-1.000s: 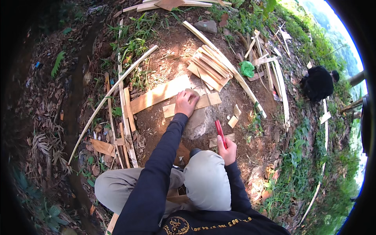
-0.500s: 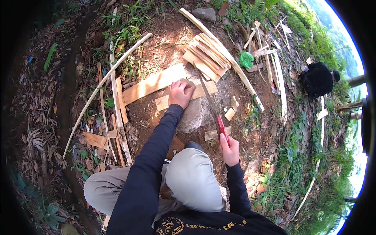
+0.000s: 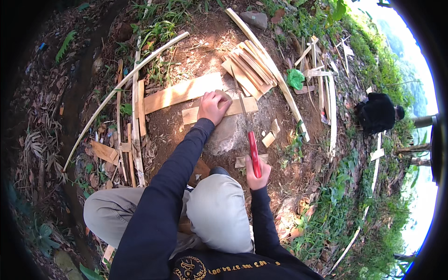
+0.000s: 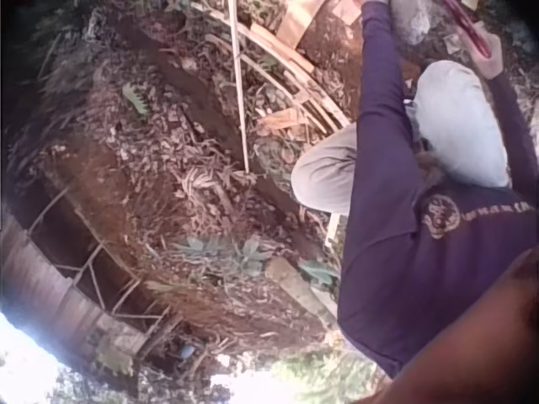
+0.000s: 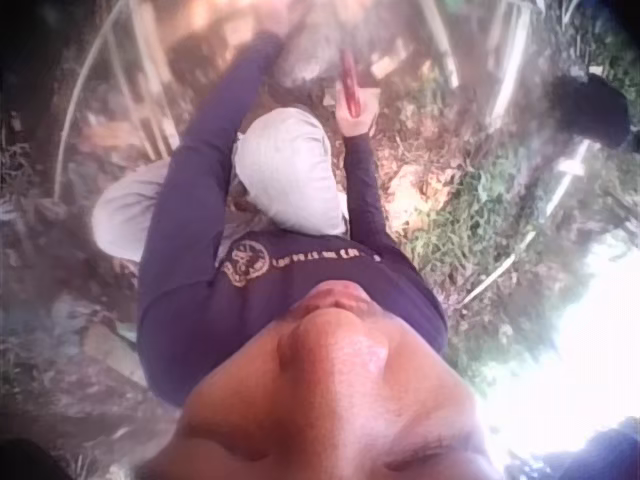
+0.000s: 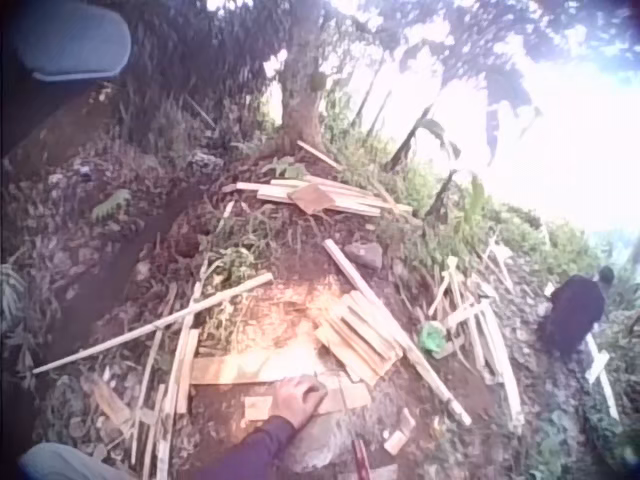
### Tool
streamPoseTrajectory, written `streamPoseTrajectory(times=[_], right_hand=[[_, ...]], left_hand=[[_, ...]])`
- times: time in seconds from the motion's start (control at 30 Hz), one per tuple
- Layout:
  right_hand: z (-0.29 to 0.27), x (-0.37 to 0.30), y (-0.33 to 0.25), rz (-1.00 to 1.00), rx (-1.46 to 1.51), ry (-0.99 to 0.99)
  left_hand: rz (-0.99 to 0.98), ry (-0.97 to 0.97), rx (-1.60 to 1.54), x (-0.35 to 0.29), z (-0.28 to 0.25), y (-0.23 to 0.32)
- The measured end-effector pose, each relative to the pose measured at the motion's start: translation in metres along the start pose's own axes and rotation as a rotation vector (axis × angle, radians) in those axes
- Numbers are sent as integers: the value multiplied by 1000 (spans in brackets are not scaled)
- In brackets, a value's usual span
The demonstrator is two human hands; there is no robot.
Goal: The person uses a hand saw to cut a piece of wood into smaller sections while sitting on the ground. After cutting, the person arranges the cut pieces into a small stack.
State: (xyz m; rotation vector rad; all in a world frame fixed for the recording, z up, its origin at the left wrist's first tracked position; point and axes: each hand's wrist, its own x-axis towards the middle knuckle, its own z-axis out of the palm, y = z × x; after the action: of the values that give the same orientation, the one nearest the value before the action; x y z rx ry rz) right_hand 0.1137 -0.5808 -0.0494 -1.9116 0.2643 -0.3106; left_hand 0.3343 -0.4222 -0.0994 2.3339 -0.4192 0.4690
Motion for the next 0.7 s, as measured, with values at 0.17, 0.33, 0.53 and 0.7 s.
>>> streamPoseTrajectory(times=[0.17, 0.33, 0.53, 0.7], right_hand=[[-19, -34, 6, 17, 4, 54], [-8, -1, 21, 60, 49, 82], [-14, -35, 0, -9, 63, 161], [5, 21, -1, 22, 52, 30]], left_hand=[[-2, -1, 16, -1, -3, -4], [1, -20, -19, 3, -1, 3], [-12, -6, 4, 1, -4, -2], [-3, -30, -5, 4, 2, -3]])
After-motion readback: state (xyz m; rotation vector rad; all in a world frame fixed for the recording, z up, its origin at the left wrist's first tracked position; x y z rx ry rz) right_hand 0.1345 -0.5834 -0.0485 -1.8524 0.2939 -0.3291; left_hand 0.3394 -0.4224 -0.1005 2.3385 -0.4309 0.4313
